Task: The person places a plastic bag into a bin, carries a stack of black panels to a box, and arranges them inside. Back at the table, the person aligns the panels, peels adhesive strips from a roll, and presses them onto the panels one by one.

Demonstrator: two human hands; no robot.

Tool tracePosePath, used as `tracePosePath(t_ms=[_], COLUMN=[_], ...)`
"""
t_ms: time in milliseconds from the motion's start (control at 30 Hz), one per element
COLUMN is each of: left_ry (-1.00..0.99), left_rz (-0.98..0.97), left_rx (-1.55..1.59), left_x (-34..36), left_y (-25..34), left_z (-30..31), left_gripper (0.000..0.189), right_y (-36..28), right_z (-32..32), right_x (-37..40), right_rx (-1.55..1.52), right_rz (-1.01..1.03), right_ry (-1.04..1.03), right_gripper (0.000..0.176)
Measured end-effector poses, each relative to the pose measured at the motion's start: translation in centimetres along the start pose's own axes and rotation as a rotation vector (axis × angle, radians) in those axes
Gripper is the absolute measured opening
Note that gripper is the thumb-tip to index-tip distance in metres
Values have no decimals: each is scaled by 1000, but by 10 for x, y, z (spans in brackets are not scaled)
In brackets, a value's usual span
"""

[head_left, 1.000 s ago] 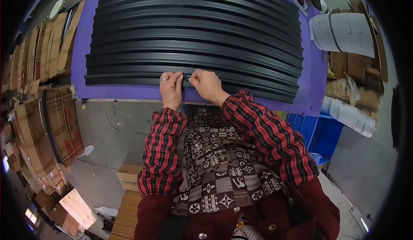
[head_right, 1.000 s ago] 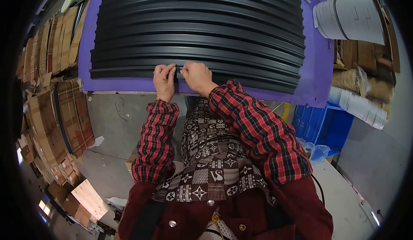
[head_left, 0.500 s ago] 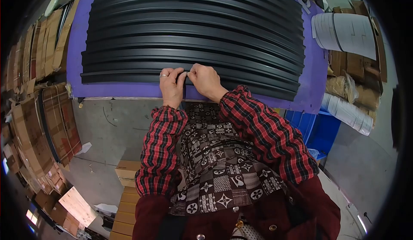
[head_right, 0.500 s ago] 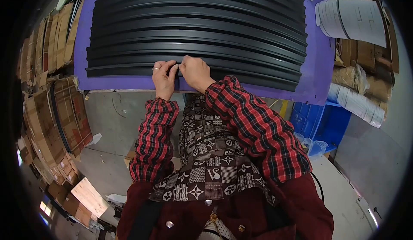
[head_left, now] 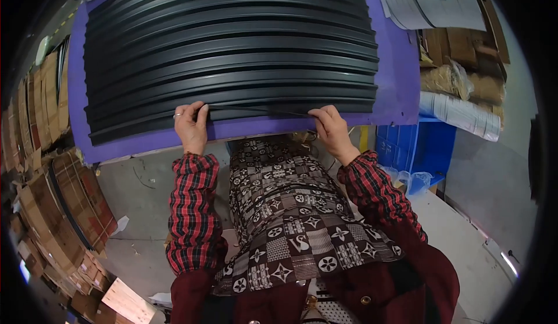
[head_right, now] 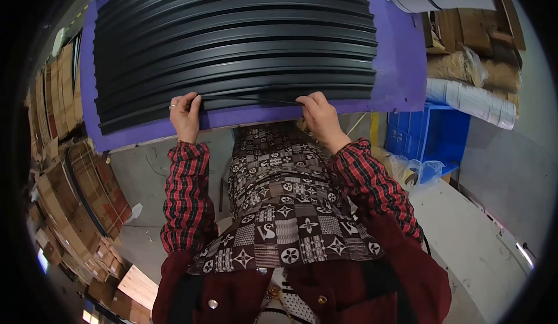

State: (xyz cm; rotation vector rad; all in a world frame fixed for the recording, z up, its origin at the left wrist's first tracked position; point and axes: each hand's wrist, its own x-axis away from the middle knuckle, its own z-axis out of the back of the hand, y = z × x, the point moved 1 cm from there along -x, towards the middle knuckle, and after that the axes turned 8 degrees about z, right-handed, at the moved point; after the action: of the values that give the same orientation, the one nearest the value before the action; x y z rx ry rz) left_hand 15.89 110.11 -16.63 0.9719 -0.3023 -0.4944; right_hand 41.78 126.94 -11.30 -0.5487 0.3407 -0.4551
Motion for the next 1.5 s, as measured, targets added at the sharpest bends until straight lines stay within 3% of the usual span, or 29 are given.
tracePosePath(t_ms=[200, 267, 400, 533, 667, 733, 1033, 1500], left_ry=[-68, -109, -142, -151, -181, -179, -167, -166], left_rz=[6, 44, 103, 144, 226, 229, 265, 262], left_rx=[22, 53, 46, 9, 81, 107, 85, 90], left_x=[-3, -5, -7, -9, -13, -12, -12, -12], left_y=[-11, -14, -18, -17, -24, -23, -18, -16], left_z=[1, 3, 6, 8, 9, 8, 9, 11], left_gripper=[12, 13, 12, 11, 12, 12, 14, 14], right_y=[29, 50, 86, 113, 134, 134, 147, 154], right_z=[63, 79, 100, 102, 94, 96, 86, 83], right_x=[25, 33, 43, 46, 51, 49, 49, 49], right_rx=[49, -324, -647, -678, -443, -19, -208, -169], right_rz=[-211, -345, -548, -702, -639, -468, -583, -610], right_ry=[276, 166, 109, 56, 78, 41, 133, 113], right_gripper=[26, 27, 14, 10, 10, 11, 14, 15])
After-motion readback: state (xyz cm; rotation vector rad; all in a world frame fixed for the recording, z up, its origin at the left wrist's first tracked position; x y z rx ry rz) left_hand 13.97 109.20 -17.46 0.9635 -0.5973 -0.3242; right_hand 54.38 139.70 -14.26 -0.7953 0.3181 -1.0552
